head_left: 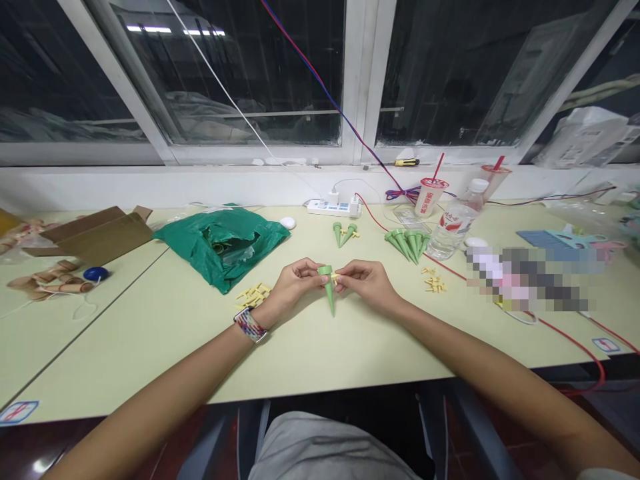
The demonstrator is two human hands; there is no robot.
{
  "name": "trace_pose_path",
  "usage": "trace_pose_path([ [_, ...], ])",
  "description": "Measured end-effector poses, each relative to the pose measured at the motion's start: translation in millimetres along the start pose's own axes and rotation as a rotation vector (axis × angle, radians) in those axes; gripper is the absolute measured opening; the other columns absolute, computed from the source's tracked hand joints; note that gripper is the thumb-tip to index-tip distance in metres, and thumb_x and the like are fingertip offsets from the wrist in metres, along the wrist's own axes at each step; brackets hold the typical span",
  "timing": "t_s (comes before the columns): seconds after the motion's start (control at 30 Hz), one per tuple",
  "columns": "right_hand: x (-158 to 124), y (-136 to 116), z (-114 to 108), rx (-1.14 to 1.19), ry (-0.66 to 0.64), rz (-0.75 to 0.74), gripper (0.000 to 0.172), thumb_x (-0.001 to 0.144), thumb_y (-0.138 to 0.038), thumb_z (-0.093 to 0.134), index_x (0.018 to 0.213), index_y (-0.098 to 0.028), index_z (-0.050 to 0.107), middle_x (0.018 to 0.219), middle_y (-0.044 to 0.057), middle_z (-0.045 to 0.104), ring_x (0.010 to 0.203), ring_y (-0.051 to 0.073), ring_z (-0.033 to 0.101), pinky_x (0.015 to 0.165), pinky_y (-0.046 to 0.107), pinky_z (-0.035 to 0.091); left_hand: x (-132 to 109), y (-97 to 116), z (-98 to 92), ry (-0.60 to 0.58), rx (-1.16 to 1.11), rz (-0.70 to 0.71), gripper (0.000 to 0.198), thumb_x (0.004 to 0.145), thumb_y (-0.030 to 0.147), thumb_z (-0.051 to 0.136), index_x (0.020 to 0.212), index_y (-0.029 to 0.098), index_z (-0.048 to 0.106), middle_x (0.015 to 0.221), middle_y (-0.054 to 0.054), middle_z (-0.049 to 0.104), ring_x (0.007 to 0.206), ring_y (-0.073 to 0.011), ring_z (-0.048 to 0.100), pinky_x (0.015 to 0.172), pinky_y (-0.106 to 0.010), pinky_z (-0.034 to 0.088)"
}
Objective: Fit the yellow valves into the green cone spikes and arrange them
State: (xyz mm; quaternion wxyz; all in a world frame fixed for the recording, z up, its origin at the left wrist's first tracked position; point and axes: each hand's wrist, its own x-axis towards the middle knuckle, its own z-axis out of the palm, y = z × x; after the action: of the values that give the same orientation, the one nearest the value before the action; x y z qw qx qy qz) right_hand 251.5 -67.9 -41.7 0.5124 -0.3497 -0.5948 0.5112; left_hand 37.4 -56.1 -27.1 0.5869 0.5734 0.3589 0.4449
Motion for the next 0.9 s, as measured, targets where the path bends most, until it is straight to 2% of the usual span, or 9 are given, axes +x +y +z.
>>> trace_pose_path([
  [0.43,3.0,2.4,0.3,0.092,-0.021,0.042,0.040,0.069,-0.048,0.094,0.085,-0.015,0.077,0.075,0.006,0.078,0.068,0.023,0.078,0.069,0.038,0.067,1.4,-2.7,-2.5,0.050,0.097,0.077,0.036,0.069,0.034,0.095,0.086,0.017,0.068,0.080,-0.002,0.072,0.075,-0.0162,0.069,0.072,-0.029,0.053],
  [0.73,2.3,-1.7,2.6,0.058,-0.008,0.036,0.040,0.071,-0.051,0.091,0.083,-0.016,0.075,0.073,0.006,0.077,0.068,0.023,0.077,0.071,0.037,0.066,0.9,1.1,2.0,0.023,-0.028,-0.003,0.035,0.072,0.037,0.093,0.086,0.018,0.068,0.080,-0.004,0.074,0.075,-0.0182,0.070,0.072,-0.031,0.055],
  [0.9,1.9,-10.9,4.8,-0.005,-0.057,0.038,0.039,0.074,-0.050,0.088,0.087,-0.017,0.072,0.076,0.004,0.076,0.069,0.020,0.076,0.070,0.034,0.063,1.3,6.4,7.3,0.000,-0.048,-0.026,0.037,0.075,0.038,0.092,0.100,0.017,0.074,0.084,-0.003,0.073,0.081,-0.0171,0.070,0.075,-0.029,0.054],
])
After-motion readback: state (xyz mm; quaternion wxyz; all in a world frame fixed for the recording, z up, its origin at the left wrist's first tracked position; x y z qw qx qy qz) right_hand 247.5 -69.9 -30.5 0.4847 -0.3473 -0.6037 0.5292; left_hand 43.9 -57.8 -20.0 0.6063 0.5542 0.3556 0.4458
